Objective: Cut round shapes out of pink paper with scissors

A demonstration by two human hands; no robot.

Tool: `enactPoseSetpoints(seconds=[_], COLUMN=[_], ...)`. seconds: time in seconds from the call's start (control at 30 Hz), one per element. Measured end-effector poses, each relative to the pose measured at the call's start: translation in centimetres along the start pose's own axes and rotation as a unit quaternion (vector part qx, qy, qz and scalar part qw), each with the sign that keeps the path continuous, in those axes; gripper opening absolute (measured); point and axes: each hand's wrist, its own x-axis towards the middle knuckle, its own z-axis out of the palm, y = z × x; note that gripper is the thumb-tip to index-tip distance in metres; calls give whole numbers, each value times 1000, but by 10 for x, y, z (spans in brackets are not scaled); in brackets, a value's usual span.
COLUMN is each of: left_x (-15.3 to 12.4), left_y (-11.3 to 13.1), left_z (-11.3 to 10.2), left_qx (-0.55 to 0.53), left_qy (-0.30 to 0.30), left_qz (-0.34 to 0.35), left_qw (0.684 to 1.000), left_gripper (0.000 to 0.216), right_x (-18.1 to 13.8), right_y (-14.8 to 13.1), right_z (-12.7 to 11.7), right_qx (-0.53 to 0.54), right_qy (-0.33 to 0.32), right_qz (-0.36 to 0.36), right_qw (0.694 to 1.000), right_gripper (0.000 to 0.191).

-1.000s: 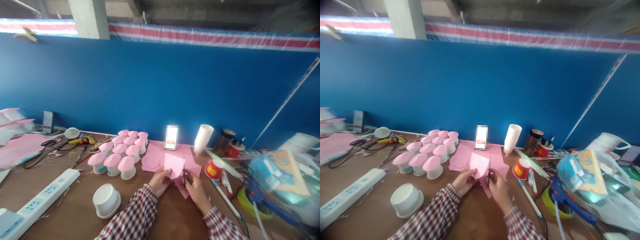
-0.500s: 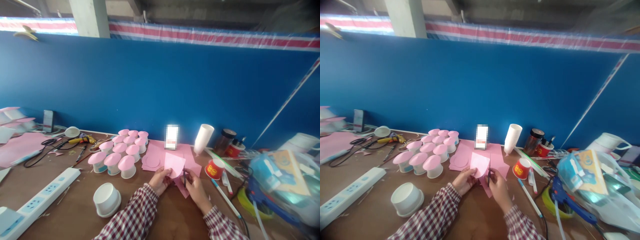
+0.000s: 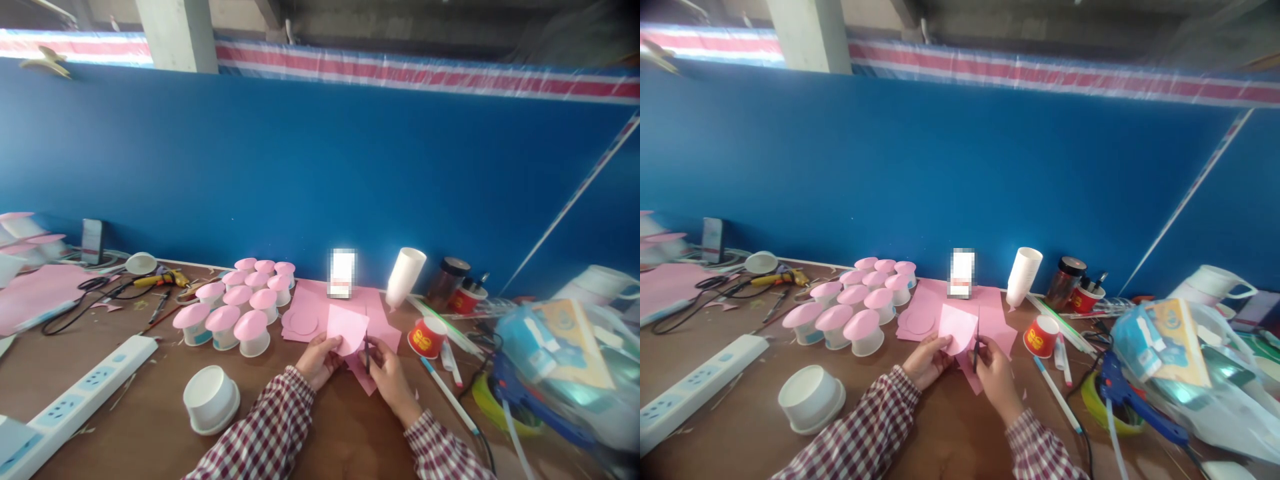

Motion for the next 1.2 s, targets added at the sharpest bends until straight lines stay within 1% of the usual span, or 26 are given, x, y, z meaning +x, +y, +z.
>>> enactPoseSetpoints(seconds=[0.33,0.67,0.9,1.1,1.2], left_x=[2,1,0,-3,-3], left_y=[-1,0,0,3,3], left_z=[0,0,0,6,7], left_qx=[2,2,10,-1,-6], left_qy=[-6,-2,-21,3,1], left_qz=[4,2,7,1,4], left_qw=[1000,1000,1000,1000,1000], left_gripper=[14,10,13,11,12], right_x=[0,0,0,0,0], right_y=[1,3,1,4,5], right_z=[0,0,1,0,0], right_qx=[2,3,0,6,6], right_qy=[-3,-4,5,0,-12], right_qz=[10,7,2,-15,-13], right_qw=[1000,1000,1000,1000,1000], right_gripper=[45,43,43,45,43])
